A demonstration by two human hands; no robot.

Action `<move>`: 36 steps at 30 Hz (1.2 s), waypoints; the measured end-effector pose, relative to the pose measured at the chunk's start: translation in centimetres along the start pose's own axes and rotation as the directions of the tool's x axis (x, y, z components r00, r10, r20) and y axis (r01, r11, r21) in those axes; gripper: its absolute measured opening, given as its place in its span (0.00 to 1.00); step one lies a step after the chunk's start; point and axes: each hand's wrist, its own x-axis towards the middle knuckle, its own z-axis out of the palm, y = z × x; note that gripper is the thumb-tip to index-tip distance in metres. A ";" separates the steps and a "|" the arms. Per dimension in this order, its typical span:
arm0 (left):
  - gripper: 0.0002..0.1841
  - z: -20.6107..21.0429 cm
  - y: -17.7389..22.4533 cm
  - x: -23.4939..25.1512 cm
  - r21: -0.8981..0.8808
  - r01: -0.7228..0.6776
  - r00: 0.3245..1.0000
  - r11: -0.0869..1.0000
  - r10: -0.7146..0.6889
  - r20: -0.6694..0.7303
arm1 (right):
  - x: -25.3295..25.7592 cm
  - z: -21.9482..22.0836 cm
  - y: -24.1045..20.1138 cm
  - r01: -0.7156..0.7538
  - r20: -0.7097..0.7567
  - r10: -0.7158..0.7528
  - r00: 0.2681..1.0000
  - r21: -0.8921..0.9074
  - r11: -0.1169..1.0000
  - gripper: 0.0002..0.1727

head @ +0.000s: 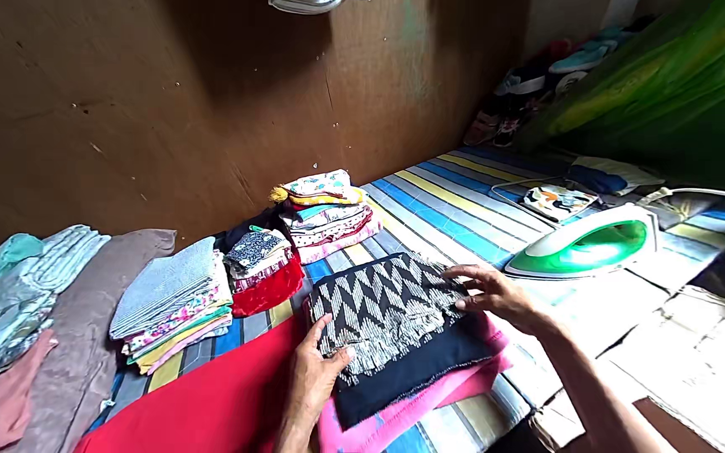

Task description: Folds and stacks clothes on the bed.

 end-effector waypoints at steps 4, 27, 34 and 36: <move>0.33 -0.3 1.8 0.2 0.267 0.026 0.995 0.963 -0.049 0.082 | -0.3 0.2 -0.2 0.052 0.010 -0.051 0.999 -0.199 0.979 0.25; 0.16 0.5 3.6 -1.1 0.749 -0.085 0.993 0.657 -0.002 0.115 | -0.7 0.9 0.5 0.377 0.136 -0.406 0.904 -0.701 0.605 0.13; 0.07 0.7 1.8 -0.5 0.692 -0.285 0.915 0.663 0.404 -0.009 | -0.7 1.0 0.8 0.390 -0.006 -0.479 0.878 -0.572 0.722 0.12; 0.06 1.1 2.1 -0.6 0.708 -0.328 0.873 0.625 0.486 -0.024 | -0.9 0.8 0.3 0.337 -0.035 -0.420 0.907 -0.540 0.771 0.12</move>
